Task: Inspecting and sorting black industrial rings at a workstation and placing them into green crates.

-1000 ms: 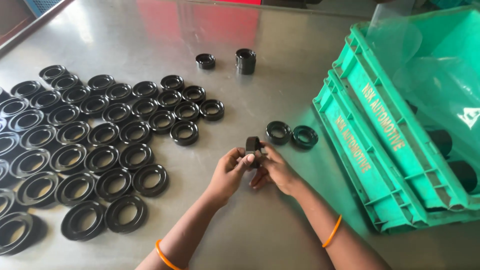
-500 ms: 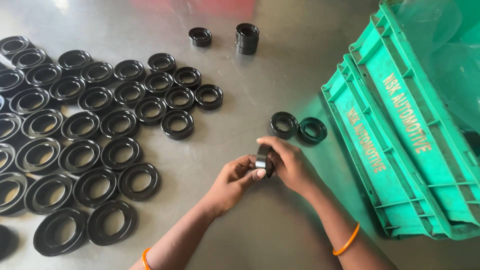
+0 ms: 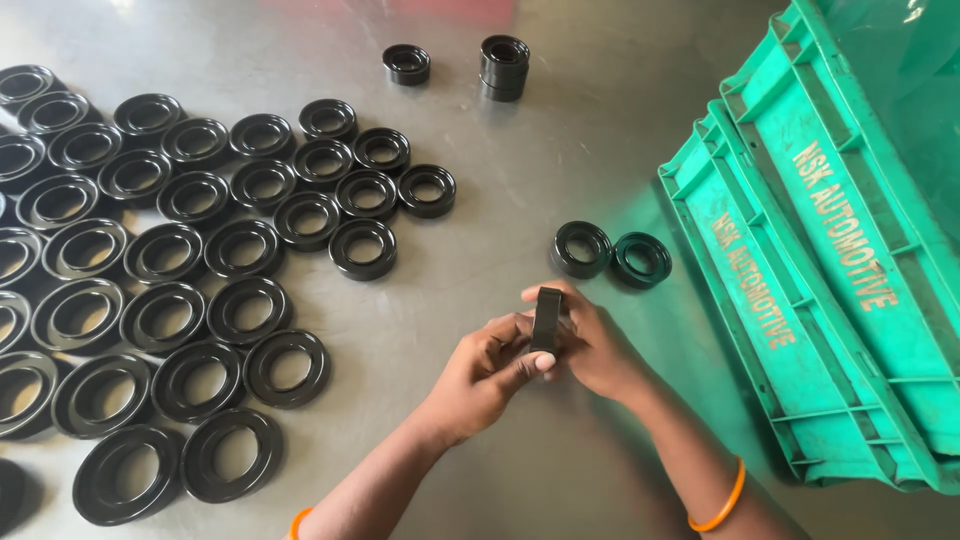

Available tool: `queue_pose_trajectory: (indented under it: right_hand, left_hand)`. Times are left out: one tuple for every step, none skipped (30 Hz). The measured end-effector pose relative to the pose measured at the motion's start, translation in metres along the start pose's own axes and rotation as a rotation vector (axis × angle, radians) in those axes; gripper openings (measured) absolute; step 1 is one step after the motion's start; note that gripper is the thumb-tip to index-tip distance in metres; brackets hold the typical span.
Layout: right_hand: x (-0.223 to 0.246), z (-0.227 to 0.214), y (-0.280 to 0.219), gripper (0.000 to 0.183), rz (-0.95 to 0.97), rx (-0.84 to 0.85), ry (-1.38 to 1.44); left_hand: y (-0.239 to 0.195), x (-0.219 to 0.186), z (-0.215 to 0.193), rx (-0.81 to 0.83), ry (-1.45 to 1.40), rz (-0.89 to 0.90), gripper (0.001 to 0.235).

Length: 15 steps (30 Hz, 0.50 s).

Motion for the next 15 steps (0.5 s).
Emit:
queue_pose_trajectory:
  right_hand:
    - [-0.007,0.001,-0.001,0.051,0.082,0.021,0.028]
    - [-0.014,0.0,-0.003,0.052,0.165,0.038,0.055]
    - [-0.008,0.0,-0.004,0.052,0.166,0.035,0.055]
    - [0.007,-0.005,-0.003,0.052,0.019,-0.024,-0.094]
    - [0.023,-0.008,-0.004,0.052,-0.127,-0.083,-0.243]
    - [0.024,-0.006,-0.001,0.052,-0.129,-0.081,-0.241]
    - [0.019,-0.005,0.002,0.045,-0.019,-0.102,-0.146]
    - [0.014,-0.004,0.003,0.039,0.092,-0.12,-0.05]
    - [0.009,-0.003,0.002,0.039,0.091,-0.116,-0.047]
    - [-0.011,0.001,-0.001,0.034,0.344,-0.077,0.188]
    - [-0.029,0.008,-0.008,0.035,0.595,-0.034,0.424]
    - [-0.024,0.013,-0.01,0.035,0.595,-0.031,0.425]
    - [-0.018,0.016,-0.01,0.037,0.561,-0.054,0.442]
    - [-0.011,0.019,-0.01,0.039,0.526,-0.077,0.459]
    - [-0.008,0.023,-0.014,0.039,0.528,-0.076,0.46]
  left_hand:
    - [0.0,-0.002,0.001,0.006,0.002,0.012,0.02]
    - [0.001,-0.003,0.003,0.016,0.003,0.023,0.022]
    - [0.002,0.002,0.001,0.018,0.003,0.022,0.022]
    - [0.004,0.009,-0.003,0.003,-0.014,-0.01,0.025]
    - [0.006,0.016,-0.006,-0.012,-0.03,-0.042,0.028]
    - [0.007,0.015,-0.008,-0.014,-0.03,-0.041,0.028]
    - [0.007,0.018,-0.012,-0.063,-0.129,-0.078,0.03]
    - [0.006,0.02,-0.015,-0.114,-0.228,-0.115,0.033]
    - [0.008,0.023,-0.017,-0.119,-0.228,-0.116,0.033]
    - [0.009,0.028,-0.023,-0.2,-0.377,-0.153,0.037]
    - [0.011,0.034,-0.027,-0.28,-0.526,-0.188,0.041]
    - [0.011,0.035,-0.028,-0.282,-0.527,-0.188,0.041]
    - [0.01,0.038,-0.031,-0.343,-0.562,-0.208,0.044]
    - [0.009,0.041,-0.034,-0.403,-0.598,-0.228,0.047]
    - [0.008,0.032,-0.032,-0.404,-0.598,-0.229,0.047]
Point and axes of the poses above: each hand's wrist, its own y-axis towards the middle knuckle, its own z-axis out of the palm, x = y × z, the point moved 6 cm from there along y, towards the middle knuckle, and after that the axes turned 1 degree about x, right-handed, at the moved point
